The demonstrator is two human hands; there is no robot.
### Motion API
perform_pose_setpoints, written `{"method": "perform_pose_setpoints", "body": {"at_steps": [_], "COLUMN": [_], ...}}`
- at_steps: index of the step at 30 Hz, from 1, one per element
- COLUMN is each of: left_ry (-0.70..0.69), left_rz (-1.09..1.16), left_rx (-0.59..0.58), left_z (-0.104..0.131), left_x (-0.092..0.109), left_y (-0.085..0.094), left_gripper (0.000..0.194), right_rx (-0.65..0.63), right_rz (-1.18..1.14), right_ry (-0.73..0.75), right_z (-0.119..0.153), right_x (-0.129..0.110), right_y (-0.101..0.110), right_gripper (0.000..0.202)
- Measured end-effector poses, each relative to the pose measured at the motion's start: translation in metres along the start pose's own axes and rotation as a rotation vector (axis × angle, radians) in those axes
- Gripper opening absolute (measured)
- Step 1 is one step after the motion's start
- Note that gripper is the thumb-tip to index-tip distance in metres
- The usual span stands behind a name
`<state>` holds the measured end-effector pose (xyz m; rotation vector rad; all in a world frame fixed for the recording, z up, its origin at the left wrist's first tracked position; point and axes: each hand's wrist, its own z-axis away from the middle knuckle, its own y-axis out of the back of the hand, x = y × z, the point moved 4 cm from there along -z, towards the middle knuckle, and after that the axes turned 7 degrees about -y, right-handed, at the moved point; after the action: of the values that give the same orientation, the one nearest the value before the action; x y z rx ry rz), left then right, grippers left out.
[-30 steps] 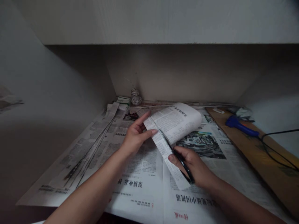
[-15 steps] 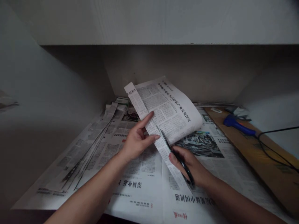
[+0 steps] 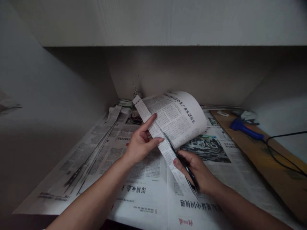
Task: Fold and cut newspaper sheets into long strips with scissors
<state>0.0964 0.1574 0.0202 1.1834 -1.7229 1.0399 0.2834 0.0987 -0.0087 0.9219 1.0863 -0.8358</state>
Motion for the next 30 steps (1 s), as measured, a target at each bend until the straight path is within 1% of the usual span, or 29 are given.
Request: {"method": "perform_pose_setpoints", "body": {"at_steps": [4,8,12,14,20,24,30], "left_ry": [-0.011,-0.002,0.033,0.042,0.075,0.048,0.026], "left_rz": [-0.003,0.01,0.005,0.003,0.006,0.005,0.021], "left_rx": [-0.011,-0.038,-0.112,-0.128,-0.105,-0.109,-0.107], "left_z": [-0.001,-0.001,0.003,0.006,0.007,0.005,0.005], "left_x": [-0.001,-0.001,-0.002,-0.003,-0.004,-0.004,-0.006], "left_y": [0.001,0.0,-0.008,-0.011,-0.014,-0.012,-0.012], "left_gripper": [0.096,0.095,0.092,0.091,0.095,0.094,0.096], "right_rx": [0.016,0.023,0.012,0.019,0.057,0.038,0.04], "right_rz": [0.015,0.012,-0.002,-0.013,-0.008,-0.027,-0.027], "right_ry": [0.007,-0.02,-0.027,-0.016,-0.02,-0.032,-0.008], "right_z": [-0.001,-0.001,-0.001,-0.001,0.0,0.0,-0.001], "right_x": [0.002,0.001,-0.004,-0.006,-0.006,-0.005,0.001], "right_y": [0.0,0.0,0.0,0.001,0.001,0.0,0.002], "right_gripper": [0.045,0.045,0.043,0.042,0.043,0.044,0.045]}}
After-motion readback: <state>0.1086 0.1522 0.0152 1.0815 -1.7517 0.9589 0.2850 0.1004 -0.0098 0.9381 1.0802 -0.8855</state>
